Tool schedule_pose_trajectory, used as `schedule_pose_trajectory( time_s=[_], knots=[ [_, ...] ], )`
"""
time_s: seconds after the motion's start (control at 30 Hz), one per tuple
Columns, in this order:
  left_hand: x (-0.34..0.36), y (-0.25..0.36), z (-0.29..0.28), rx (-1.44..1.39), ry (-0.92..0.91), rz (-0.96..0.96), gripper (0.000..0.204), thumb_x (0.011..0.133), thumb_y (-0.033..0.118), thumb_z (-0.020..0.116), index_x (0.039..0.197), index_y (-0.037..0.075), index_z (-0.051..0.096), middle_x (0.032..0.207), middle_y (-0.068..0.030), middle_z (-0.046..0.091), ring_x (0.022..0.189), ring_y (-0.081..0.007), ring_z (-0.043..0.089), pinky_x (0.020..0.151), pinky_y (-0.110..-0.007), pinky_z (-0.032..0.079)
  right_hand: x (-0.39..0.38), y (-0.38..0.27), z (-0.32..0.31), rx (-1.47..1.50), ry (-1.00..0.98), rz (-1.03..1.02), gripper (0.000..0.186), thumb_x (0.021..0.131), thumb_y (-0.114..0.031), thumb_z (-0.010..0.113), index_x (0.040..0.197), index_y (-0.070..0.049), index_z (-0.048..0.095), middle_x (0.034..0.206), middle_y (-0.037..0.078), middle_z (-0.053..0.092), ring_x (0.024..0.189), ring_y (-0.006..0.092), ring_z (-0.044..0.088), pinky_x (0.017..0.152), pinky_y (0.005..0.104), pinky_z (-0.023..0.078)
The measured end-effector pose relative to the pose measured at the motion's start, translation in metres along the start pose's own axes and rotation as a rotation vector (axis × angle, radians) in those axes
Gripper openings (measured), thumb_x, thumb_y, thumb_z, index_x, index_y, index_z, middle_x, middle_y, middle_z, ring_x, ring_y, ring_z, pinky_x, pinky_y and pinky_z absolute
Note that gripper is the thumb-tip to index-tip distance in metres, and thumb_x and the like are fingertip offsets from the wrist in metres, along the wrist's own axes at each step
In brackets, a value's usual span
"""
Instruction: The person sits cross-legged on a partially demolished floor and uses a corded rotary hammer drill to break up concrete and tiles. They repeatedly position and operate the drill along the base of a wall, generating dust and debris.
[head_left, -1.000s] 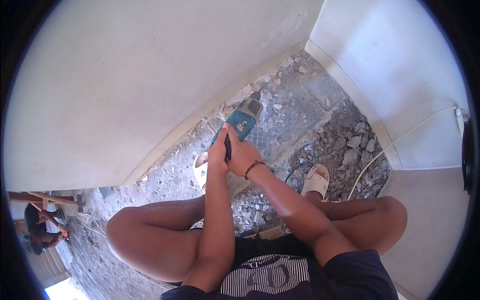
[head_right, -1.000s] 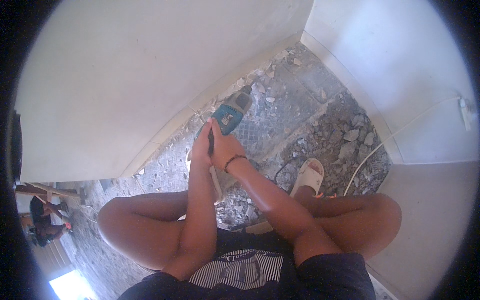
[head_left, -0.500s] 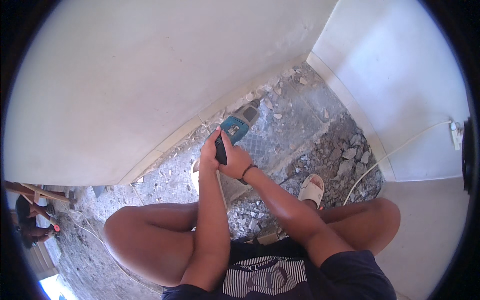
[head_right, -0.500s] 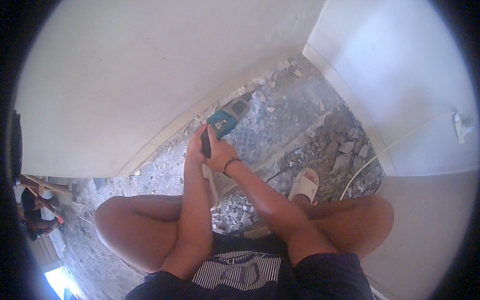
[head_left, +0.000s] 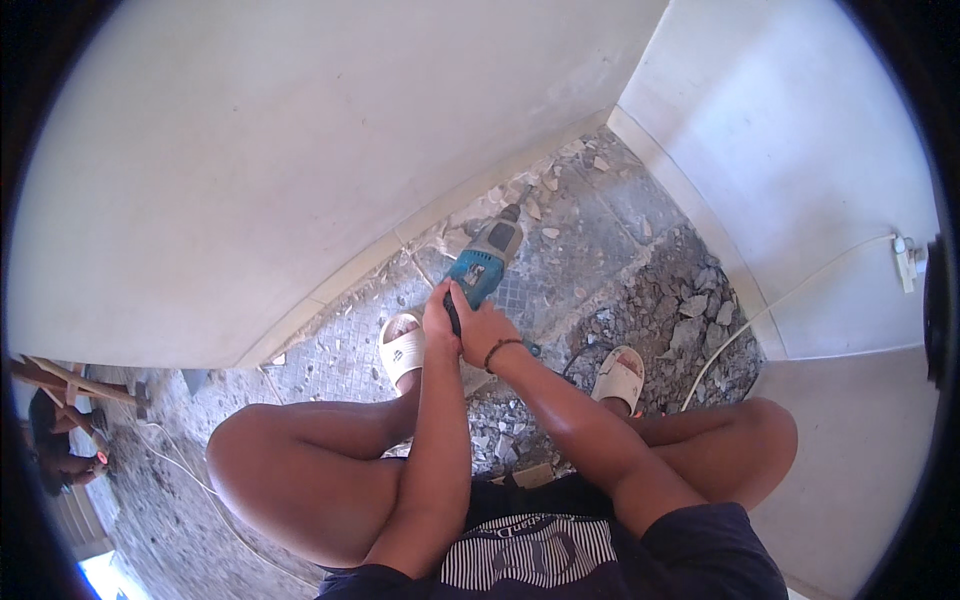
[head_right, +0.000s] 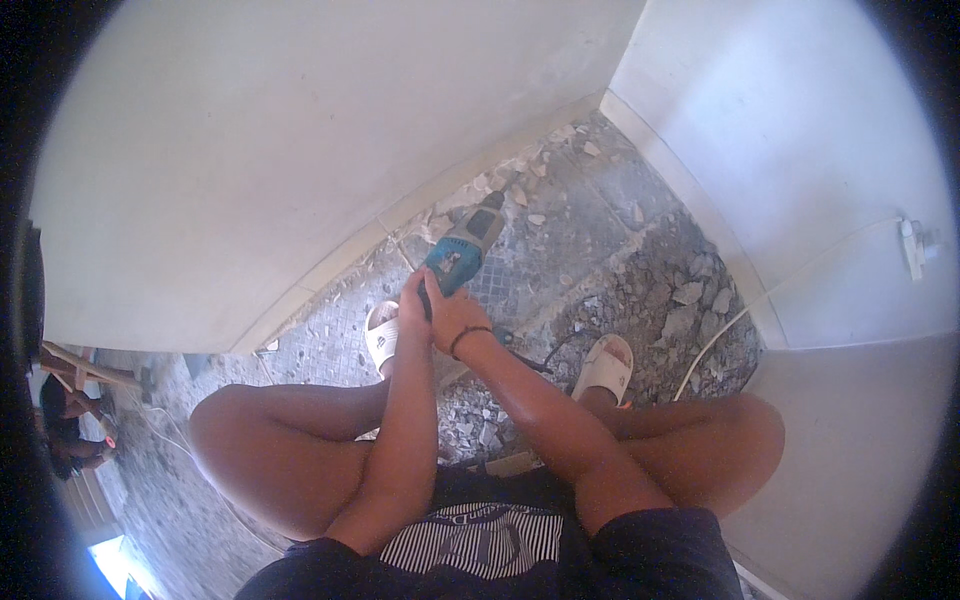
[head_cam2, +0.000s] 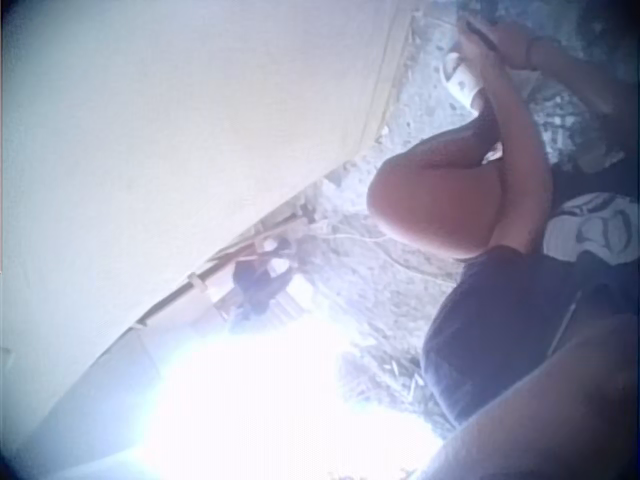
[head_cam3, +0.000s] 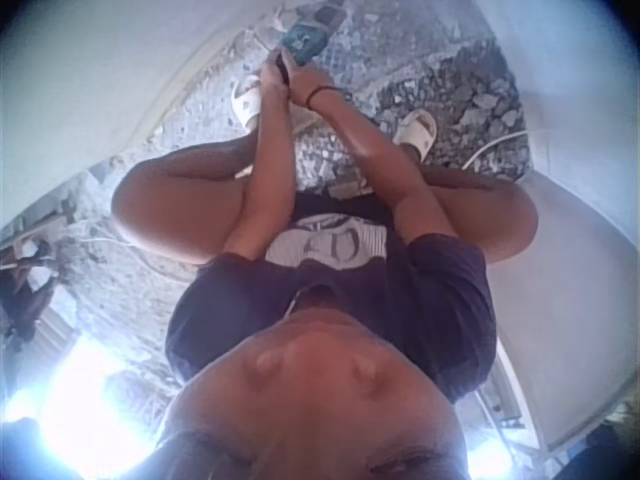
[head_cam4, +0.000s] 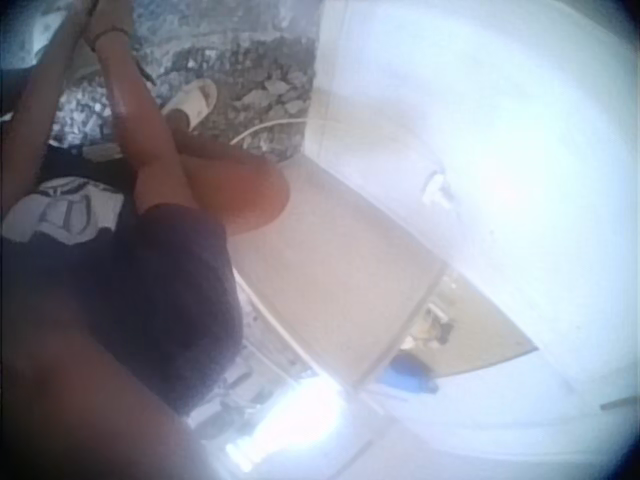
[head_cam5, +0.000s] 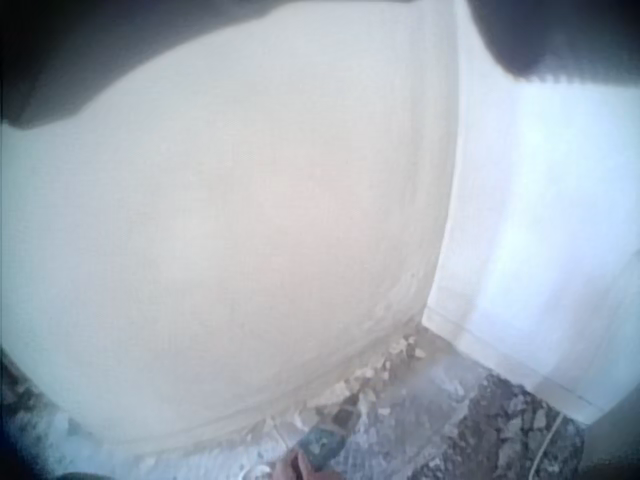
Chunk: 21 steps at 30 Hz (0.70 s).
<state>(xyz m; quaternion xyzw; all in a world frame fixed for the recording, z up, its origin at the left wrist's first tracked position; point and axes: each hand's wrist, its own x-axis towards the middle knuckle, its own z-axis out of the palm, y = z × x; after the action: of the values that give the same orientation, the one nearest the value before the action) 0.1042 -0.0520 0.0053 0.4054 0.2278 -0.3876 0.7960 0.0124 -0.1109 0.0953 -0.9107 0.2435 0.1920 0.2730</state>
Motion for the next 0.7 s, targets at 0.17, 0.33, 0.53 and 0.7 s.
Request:
schedule_pose_trajectory(
  time_s=[0.17, 0.33, 0.53, 0.7],
  knots=[
    [0.006, -0.002, -0.002, 0.002, -0.011, 0.026, 0.03, 0.094, 0.029, 0.073, 0.11, 0.004, 0.068, 0.098, -0.0084, 0.07, 0.084, -0.0233, 0.069, 0.076, -0.04, 0.058, 0.003, 0.005, 0.004, 0.059, 0.036, -0.01, 0.088, 0.094, -0.029, 0.061, 0.167, -0.02, 0.012, 0.126, 0.04, 0.059, 0.108, 0.0505, 0.068, 0.096, 0.0543, 0.054],
    [0.006, -0.003, -0.006, 0.029, -0.009, 0.028, 0.029, 0.095, 0.03, 0.072, 0.111, 0.006, 0.068, 0.098, -0.0086, 0.07, 0.085, -0.0252, 0.069, 0.078, -0.042, 0.059, 0.005, 0.005, 0.011, 0.048, 0.027, -0.01, 0.082, 0.097, -0.033, 0.057, 0.166, -0.02, 0.015, 0.123, 0.04, 0.061, 0.108, 0.0513, 0.068, 0.095, 0.0554, 0.054],
    [0.005, -0.014, -0.008, -0.059, -0.008, -0.009, 0.029, 0.094, 0.028, 0.072, 0.11, 0.004, 0.068, 0.098, -0.0089, 0.07, 0.083, -0.0243, 0.069, 0.077, -0.04, 0.059, 0.009, 0.013, 0.016, 0.025, -0.002, -0.045, 0.083, 0.097, -0.032, 0.057, 0.166, -0.016, 0.013, 0.123, 0.041, 0.061, 0.107, 0.0529, 0.067, 0.095, 0.0555, 0.054],
    [0.001, 0.004, 0.01, 0.024, 0.025, 0.068, 0.031, 0.092, 0.027, 0.075, 0.107, 0.001, 0.069, 0.094, -0.0081, 0.069, 0.078, -0.0206, 0.068, 0.071, -0.036, 0.057, 0.014, 0.011, 0.007, 0.11, 0.082, -0.09, 0.093, 0.093, -0.029, 0.064, 0.166, -0.016, 0.008, 0.119, 0.041, 0.062, 0.105, 0.0535, 0.067, 0.094, 0.0556, 0.054]
  ],
)
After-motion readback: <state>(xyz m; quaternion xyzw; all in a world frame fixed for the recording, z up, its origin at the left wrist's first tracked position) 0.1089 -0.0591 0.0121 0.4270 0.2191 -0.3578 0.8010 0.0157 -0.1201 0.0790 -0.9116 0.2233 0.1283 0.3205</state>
